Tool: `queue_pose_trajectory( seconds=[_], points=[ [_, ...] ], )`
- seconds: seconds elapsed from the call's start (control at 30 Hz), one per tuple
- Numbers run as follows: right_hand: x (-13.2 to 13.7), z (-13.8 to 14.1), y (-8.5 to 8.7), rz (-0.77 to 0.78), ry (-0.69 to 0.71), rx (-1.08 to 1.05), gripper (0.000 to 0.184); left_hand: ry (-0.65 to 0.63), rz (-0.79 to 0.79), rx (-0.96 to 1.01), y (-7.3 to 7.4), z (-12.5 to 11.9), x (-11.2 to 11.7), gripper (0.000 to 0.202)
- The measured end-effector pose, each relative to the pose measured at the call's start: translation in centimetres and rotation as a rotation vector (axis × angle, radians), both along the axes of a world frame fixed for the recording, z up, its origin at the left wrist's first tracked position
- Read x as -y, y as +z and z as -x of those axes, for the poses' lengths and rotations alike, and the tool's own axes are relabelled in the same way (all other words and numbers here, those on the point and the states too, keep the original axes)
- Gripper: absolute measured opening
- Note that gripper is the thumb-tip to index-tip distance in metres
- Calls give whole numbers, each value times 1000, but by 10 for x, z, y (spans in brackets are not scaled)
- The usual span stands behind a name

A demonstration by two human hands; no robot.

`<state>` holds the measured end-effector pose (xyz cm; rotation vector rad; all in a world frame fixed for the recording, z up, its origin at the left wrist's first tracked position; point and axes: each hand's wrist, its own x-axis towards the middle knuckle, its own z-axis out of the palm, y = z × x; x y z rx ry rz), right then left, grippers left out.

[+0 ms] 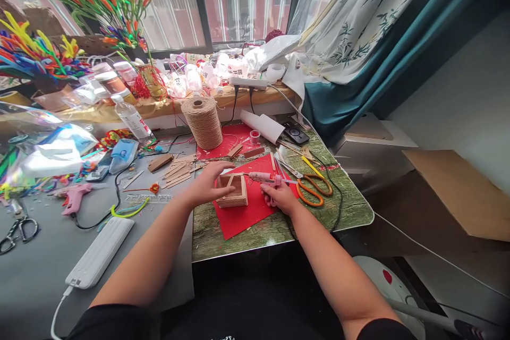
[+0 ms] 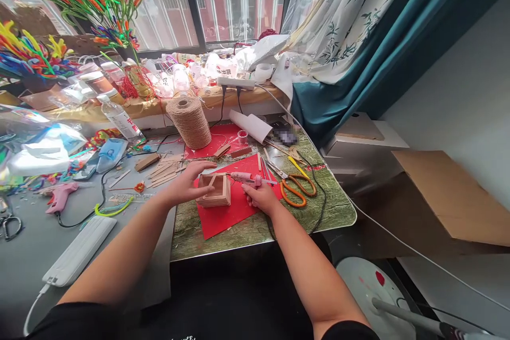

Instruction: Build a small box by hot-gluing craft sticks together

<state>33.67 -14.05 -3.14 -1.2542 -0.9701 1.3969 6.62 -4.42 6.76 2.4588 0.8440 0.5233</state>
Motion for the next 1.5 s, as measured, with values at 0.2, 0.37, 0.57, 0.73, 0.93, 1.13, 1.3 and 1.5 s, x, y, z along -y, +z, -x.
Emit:
queue_pose_trajectory(
  seconds=[0.2,0.37,0.57,0.73,0.93,1.13,1.3,1.5],
  points=[
    [-2,-1,-4,1,-2,11,47,-104,150,-102,11,22,-1,93],
    [-2,1,-3,-18,-8,1,46,-103,136,-129,12,19,-1,88],
    [-3,1,-4,0,3,2,49,-138,156,-181,16,15,-3,84],
    [-2,2,0,4,2,-1,52,-102,174,-252,18,14,-4,88],
    [1,3,12,10,9,-14,52,-85,19,-248,19,6,6,84],
    [2,2,11,45,-2,20,52,-40,-101,-262,18,-5,18,83],
    [2,0,3,44,-14,106,50,-32,-114,-272,16,-6,20,78],
    [3,-3,0,11,39,57,45,-26,-102,-276,17,-6,21,80]
  ],
)
